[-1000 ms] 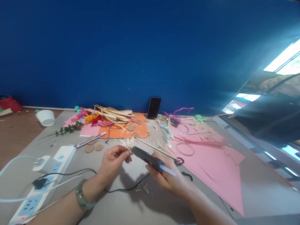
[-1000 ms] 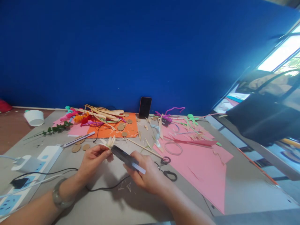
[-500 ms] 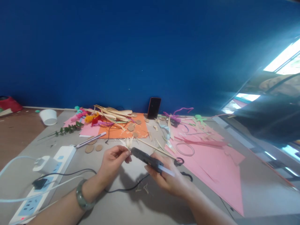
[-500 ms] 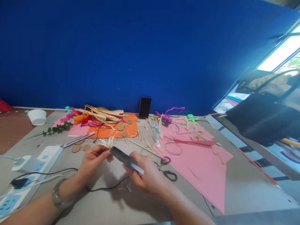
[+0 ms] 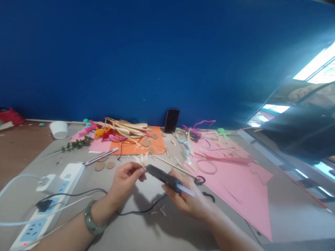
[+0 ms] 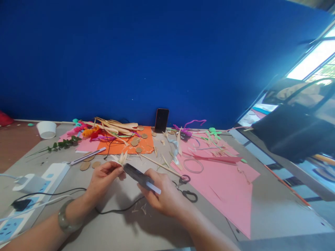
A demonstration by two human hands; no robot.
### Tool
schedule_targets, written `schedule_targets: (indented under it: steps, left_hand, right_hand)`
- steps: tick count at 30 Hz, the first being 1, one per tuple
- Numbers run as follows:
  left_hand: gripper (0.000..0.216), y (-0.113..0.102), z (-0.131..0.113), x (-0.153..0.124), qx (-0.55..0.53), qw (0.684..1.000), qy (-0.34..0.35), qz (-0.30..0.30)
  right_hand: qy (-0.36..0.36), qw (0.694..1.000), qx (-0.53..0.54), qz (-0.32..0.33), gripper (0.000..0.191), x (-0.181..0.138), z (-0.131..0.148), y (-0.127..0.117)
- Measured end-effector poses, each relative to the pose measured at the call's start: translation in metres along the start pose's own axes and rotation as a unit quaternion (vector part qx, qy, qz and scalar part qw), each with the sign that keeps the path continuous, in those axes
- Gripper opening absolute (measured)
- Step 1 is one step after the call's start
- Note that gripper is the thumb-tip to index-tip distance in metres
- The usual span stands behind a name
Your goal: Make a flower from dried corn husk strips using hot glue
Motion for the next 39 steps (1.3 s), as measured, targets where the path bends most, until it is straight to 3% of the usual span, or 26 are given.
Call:
schedule_targets:
  steps: [18,22,25,31,39]
  left_hand:
    - [0.018,-0.001,-0.002,0.002,0.001,1.0,0.009,-0.02]
    - [0.017,-0.002,-0.002,0.003,0.001,0.999,0.019,-0.034]
    - [0.017,-0.003,0.0,0.003,0.006,0.999,0.022,-0.032]
    - [0.016,-0.007,0.009,-0.001,0.015,1.0,0.012,-0.014]
    - [0.017,-0.009,0.015,-0.002,0.008,1.0,0.002,-0.024]
  right_hand:
    - [0.007,1.0,-0.001,-0.02,0.006,-0.001,-0.005,-0.004]
    - [0.009,0.995,-0.085,-0.044,0.023,0.001,-0.015,-0.007]
    - [0.031,0.987,-0.158,-0.018,0.029,0.005,-0.021,-0.003]
    - [0.036,0.973,-0.215,0.07,0.02,0.018,-0.031,0.011]
    - [0.068,0.961,-0.251,0.089,0.018,0.021,-0.041,0.02]
Point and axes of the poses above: each hand's wrist, its own x-axis towards the middle knuckle, its own y-axis out of the palm, z = x × y, the point moved 4 cm from there along x, towards the middle knuckle, and after that the axes turned 12 degrees about -x, right-handed, at the moved point
